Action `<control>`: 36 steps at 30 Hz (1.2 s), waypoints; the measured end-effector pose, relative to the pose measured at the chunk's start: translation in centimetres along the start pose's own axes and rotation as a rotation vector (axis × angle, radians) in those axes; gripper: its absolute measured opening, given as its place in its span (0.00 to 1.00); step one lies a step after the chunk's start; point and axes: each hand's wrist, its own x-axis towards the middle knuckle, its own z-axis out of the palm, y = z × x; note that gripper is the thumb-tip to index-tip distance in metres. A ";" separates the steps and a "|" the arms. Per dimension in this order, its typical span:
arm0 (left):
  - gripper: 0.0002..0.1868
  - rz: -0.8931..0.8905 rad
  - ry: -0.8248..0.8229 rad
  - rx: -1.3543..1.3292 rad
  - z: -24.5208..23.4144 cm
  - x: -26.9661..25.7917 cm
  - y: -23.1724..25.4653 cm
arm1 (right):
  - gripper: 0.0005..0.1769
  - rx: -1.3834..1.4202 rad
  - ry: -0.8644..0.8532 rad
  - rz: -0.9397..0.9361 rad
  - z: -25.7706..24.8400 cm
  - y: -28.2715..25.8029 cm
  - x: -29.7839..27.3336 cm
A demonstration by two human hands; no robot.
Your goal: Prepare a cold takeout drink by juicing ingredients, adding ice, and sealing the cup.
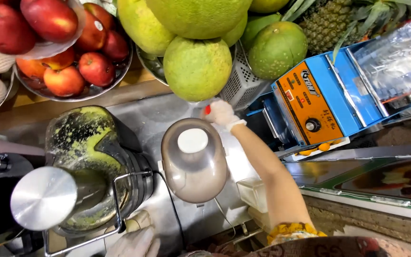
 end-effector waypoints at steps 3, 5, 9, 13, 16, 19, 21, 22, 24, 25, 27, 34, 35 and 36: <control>0.30 0.004 0.010 -0.039 -1.0 10.1 2.7 | 0.25 0.038 0.212 0.057 -8.6 -1.4 -5.5; 0.34 0.180 -0.037 -0.108 -1.3 12.7 3.0 | 0.30 -0.058 0.253 0.134 -18.8 -7.9 -11.8; 0.44 -0.030 -0.009 -0.110 -1.2 16.7 6.2 | 0.24 0.080 0.354 -0.018 -26.3 -16.8 -22.0; 0.56 -0.175 0.123 0.002 -3.9 15.0 6.2 | 0.21 0.507 0.111 -0.015 -25.0 -26.6 -28.7; 0.50 -0.272 0.149 0.025 -7.2 9.6 4.4 | 0.24 0.531 0.076 -0.178 -21.9 -32.5 -31.2; 0.42 -0.477 0.065 -0.138 -12.0 4.6 3.3 | 0.31 0.502 0.110 -0.529 -20.9 -38.4 -32.8; 0.40 -0.669 -0.023 -0.300 -15.4 1.1 2.1 | 0.34 0.500 0.087 -0.764 -20.1 -42.0 -33.3; 0.40 -0.717 -0.069 -0.365 -16.9 -0.8 1.2 | 0.33 0.573 0.061 -0.782 -19.4 -43.5 -33.4; 0.40 -0.782 -0.106 -0.429 -19.6 -3.9 0.0 | 0.33 0.651 0.014 -0.807 -16.2 -45.4 -32.9; 0.40 -0.657 -0.087 -0.541 -20.8 -5.3 -0.4 | 0.30 0.884 -0.157 -0.540 -13.6 -45.9 -32.6; 0.40 -0.544 -0.070 -0.652 -22.9 -7.4 -0.6 | 0.27 1.097 -0.344 -0.248 -8.6 -47.1 -32.6; 0.39 -0.559 -0.172 -0.501 -24.8 -13.6 -1.8 | 0.14 1.077 -0.093 -0.127 -0.1 -52.0 -37.2; 0.37 -0.609 -0.108 -0.424 -24.5 -14.2 -2.2 | 0.11 0.982 0.051 -0.148 1.5 -51.7 -38.1; 0.37 -0.613 -0.100 -0.424 -24.3 -14.8 -2.6 | 0.11 0.978 0.045 -0.154 0.9 -53.0 -38.1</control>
